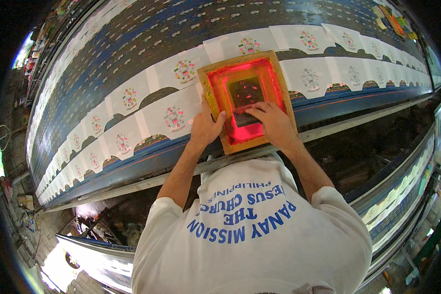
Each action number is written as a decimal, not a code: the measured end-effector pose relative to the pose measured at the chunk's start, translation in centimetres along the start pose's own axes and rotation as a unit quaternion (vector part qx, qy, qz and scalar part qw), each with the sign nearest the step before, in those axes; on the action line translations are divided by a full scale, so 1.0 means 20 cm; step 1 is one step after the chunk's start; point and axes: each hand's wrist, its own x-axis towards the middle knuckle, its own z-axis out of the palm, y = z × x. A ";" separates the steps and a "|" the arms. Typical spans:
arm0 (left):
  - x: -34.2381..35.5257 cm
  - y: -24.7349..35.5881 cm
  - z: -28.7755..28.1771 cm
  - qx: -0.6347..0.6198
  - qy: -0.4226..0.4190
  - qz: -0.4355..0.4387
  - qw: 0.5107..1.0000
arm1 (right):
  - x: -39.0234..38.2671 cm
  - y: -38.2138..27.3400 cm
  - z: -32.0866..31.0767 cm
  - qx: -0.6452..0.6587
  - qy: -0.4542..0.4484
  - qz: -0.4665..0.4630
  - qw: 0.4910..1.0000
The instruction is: The person holds a wooden frame with a mesh screen over a tray of pink liquid and repeatedly rubs the screen with a dark pad. The person moves the frame along a long table lined with patterned paper sheets while continuing to rub the screen.
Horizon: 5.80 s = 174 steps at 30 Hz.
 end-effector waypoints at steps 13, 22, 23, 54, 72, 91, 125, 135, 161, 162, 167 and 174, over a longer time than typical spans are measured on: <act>0.00 0.06 -0.04 0.008 -0.034 -0.036 0.999 | 0.52 0.22 -0.11 -0.010 0.018 -0.038 0.999; 0.02 0.05 -0.03 0.017 -0.034 -0.045 0.998 | -0.03 0.07 -0.01 0.012 -0.001 0.013 1.000; 0.01 0.03 -0.02 0.017 -0.027 -0.042 0.999 | -0.08 0.06 0.01 0.006 0.012 0.012 1.000; 0.38 0.89 0.83 -0.113 0.017 0.005 0.993 | -0.46 1.08 -0.67 -0.025 0.031 -0.019 0.999; 0.37 0.93 0.77 -0.025 -0.023 -0.044 0.998 | 0.09 1.25 -0.78 0.017 0.030 -0.070 0.997; 0.38 0.98 0.72 -0.077 -0.077 -0.078 0.991 | -0.09 1.22 -0.74 0.021 -0.030 -0.047 0.998; 0.51 1.50 1.26 -0.003 0.070 0.042 0.997 | -0.67 1.59 -1.05 -0.053 0.080 -0.013 0.995; 0.71 1.85 1.68 -0.065 0.009 -0.028 0.997 | -0.82 2.10 -1.29 -0.060 0.063 -0.013 0.996; 0.70 1.84 1.71 -0.140 0.021 -0.044 0.989 | -0.32 2.24 -1.46 -0.028 0.025 -0.051 0.998; 0.70 1.86 1.70 -0.132 0.022 -0.051 0.990 | -0.40 2.22 -1.46 -0.028 0.017 -0.048 0.998; 0.71 1.85 1.68 -0.062 0.004 -0.037 0.997 | -0.69 2.12 -1.43 -0.020 -0.001 -0.030 0.999; 0.71 1.90 1.63 -0.053 -0.032 -0.043 0.997 | -0.35 2.30 -1.48 0.006 -0.015 -0.054 0.998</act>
